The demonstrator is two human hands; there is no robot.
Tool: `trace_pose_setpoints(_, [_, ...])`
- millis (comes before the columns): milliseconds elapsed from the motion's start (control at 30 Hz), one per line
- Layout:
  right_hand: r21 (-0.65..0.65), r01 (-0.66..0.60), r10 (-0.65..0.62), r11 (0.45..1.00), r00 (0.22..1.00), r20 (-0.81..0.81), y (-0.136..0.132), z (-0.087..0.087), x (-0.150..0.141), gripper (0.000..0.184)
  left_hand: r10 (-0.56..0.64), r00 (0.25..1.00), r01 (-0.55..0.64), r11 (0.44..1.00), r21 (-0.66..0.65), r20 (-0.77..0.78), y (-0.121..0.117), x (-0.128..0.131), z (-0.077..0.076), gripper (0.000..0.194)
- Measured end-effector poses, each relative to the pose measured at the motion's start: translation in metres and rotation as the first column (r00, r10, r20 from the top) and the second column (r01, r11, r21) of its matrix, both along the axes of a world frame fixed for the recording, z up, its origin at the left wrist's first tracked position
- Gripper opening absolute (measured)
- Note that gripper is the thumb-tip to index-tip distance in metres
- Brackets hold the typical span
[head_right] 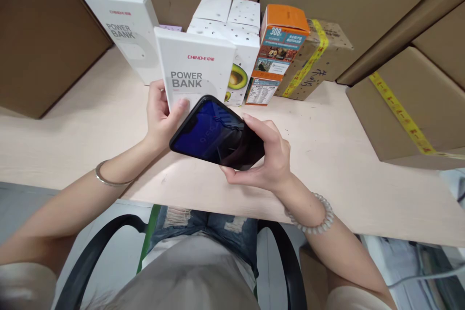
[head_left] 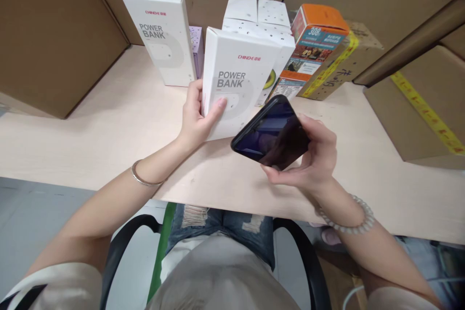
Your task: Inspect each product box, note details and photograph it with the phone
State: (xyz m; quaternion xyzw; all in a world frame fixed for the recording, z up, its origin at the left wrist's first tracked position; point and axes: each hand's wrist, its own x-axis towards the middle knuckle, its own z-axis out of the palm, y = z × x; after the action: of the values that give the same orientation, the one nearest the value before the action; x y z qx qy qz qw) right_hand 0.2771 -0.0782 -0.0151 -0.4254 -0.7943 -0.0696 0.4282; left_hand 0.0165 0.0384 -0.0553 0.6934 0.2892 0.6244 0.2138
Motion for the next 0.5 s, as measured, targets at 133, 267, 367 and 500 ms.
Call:
trace_pose_setpoints(133, [-0.125, 0.023, -0.030, 0.992, 0.998, -0.056, -0.0020, 0.0010, 0.0005, 0.090, -0.007, 1.000, 0.007, 1.000, -0.013, -0.015, -0.0013, -0.0005, 0.0016, 0.045])
trace_pose_setpoints(267, [-0.283, 0.109, -0.120, 0.953, 0.992, -0.024, -0.0037, 0.0018, 0.0010, 0.091, -0.010, 1.000, 0.010, 0.999, -0.053, 0.017, -0.0018, 0.0004, 0.0031, 0.049])
trace_pose_setpoints(367, [-0.270, 0.112, -0.119, 0.956, 0.993, -0.010, -0.0036, 0.0014, 0.0004, 0.091, -0.018, 0.999, 0.020, 0.998, -0.064, 0.033, -0.0017, 0.0009, 0.0034, 0.050])
trace_pose_setpoints(500, [-0.065, 0.002, -0.006, 0.998, 0.997, -0.073, -0.0019, 0.0010, -0.0002, 0.084, -0.015, 0.999, 0.017, 0.997, -0.069, 0.036, -0.0009, 0.0009, 0.0030, 0.050])
